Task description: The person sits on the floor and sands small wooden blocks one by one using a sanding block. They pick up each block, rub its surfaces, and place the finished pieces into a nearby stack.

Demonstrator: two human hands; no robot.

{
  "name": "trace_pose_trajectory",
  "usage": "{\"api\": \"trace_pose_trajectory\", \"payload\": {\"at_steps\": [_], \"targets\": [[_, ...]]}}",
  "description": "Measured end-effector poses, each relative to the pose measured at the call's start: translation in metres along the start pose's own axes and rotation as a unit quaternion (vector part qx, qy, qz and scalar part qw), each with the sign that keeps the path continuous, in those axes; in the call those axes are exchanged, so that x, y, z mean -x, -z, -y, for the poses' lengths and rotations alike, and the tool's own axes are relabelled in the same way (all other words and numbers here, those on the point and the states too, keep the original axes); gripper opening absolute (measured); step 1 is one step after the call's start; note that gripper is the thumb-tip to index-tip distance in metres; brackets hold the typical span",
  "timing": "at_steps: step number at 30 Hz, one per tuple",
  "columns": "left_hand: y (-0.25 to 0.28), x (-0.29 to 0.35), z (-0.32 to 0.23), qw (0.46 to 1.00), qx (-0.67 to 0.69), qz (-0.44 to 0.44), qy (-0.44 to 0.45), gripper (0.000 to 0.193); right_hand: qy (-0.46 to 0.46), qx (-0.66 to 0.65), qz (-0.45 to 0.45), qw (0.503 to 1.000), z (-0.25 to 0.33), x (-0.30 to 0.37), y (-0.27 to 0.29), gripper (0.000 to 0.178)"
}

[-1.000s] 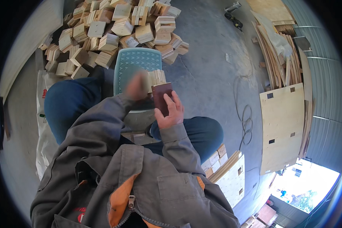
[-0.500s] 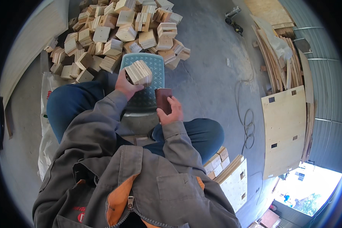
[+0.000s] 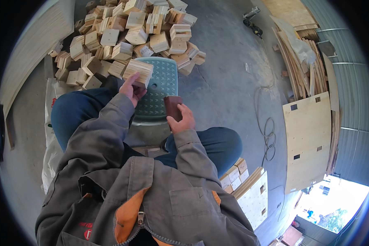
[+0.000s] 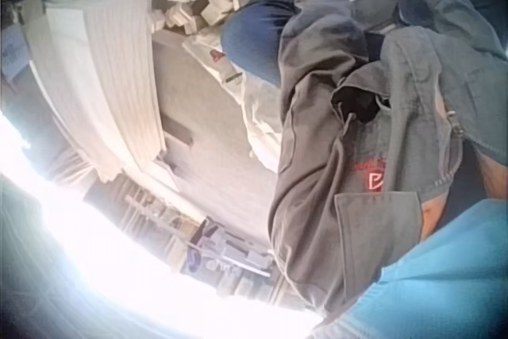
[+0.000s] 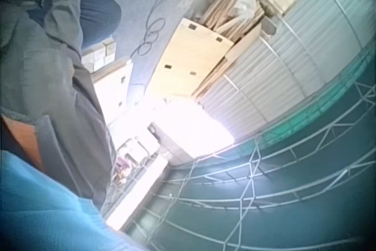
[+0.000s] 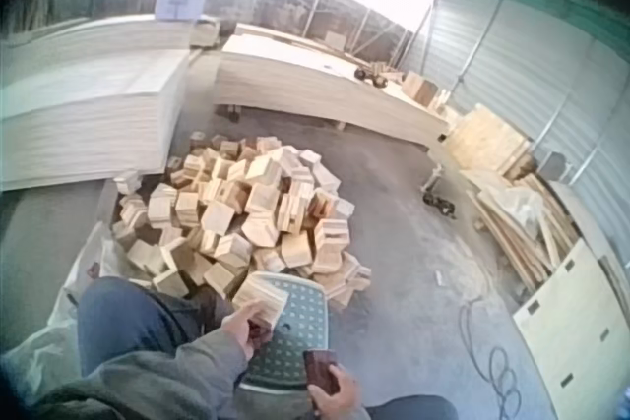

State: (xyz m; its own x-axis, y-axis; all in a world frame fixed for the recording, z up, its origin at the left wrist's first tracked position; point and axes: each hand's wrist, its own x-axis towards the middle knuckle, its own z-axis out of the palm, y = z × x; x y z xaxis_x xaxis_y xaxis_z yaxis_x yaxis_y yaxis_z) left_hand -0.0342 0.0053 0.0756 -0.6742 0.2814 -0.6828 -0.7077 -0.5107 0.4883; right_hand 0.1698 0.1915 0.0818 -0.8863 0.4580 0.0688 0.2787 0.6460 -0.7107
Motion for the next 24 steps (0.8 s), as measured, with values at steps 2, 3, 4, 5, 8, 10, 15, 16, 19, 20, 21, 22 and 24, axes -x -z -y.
{"api": "trace_pose_trajectory", "payload": {"at_steps": [2,3,4,5,8,10,15,16,19,20,21,22,24], "targets": [[-0.003,0.001,0.002,1.000,-0.009,-0.002,0.000,0.046,0.007,0.007,0.005,1.000,-0.003,-0.001,-0.002,0.069],[-0.005,0.002,0.002,1.000,-0.013,-0.003,0.000,0.047,0.008,0.010,0.006,1.000,-0.005,0.000,-0.003,0.069],[-0.004,0.001,0.002,1.000,-0.019,-0.001,-0.001,0.047,0.011,0.011,0.008,1.000,-0.003,0.000,-0.003,0.069],[-0.004,0.001,0.003,1.000,-0.026,0.001,-0.001,0.046,0.010,0.014,0.007,1.000,-0.001,-0.001,-0.004,0.069],[-0.005,0.002,0.005,0.999,-0.045,0.017,0.002,0.047,0.017,0.020,0.001,1.000,0.006,-0.001,-0.003,0.068],[-0.007,0.005,0.006,0.998,-0.050,0.035,0.006,0.045,0.033,0.018,-0.007,0.999,0.009,-0.005,-0.007,0.068],[0.003,-0.005,0.006,0.995,-0.074,0.050,0.039,0.051,0.043,0.039,0.017,0.998,0.003,-0.007,-0.024,0.072],[0.001,-0.001,0.003,0.994,-0.098,0.043,0.036,0.052,0.042,0.053,0.023,0.997,0.004,-0.008,-0.026,0.072],[-0.008,0.010,0.003,0.993,-0.119,0.018,0.013,0.040,0.023,0.051,0.020,0.998,0.009,-0.008,-0.026,0.071],[-0.007,0.012,0.003,0.992,-0.125,0.029,0.011,0.041,0.032,0.048,0.010,0.998,0.012,-0.009,-0.025,0.071],[-0.007,0.014,0.005,0.992,-0.125,0.028,0.012,0.041,0.042,0.046,-0.001,0.998,0.015,-0.009,-0.023,0.071],[-0.009,0.015,0.005,0.991,-0.129,0.029,0.012,0.042,0.050,0.043,-0.014,0.998,0.018,-0.011,-0.022,0.071],[-0.012,0.019,0.006,0.992,-0.124,0.037,0.004,0.044,0.062,0.052,-0.019,0.997,0.021,-0.015,-0.022,0.070]]}}
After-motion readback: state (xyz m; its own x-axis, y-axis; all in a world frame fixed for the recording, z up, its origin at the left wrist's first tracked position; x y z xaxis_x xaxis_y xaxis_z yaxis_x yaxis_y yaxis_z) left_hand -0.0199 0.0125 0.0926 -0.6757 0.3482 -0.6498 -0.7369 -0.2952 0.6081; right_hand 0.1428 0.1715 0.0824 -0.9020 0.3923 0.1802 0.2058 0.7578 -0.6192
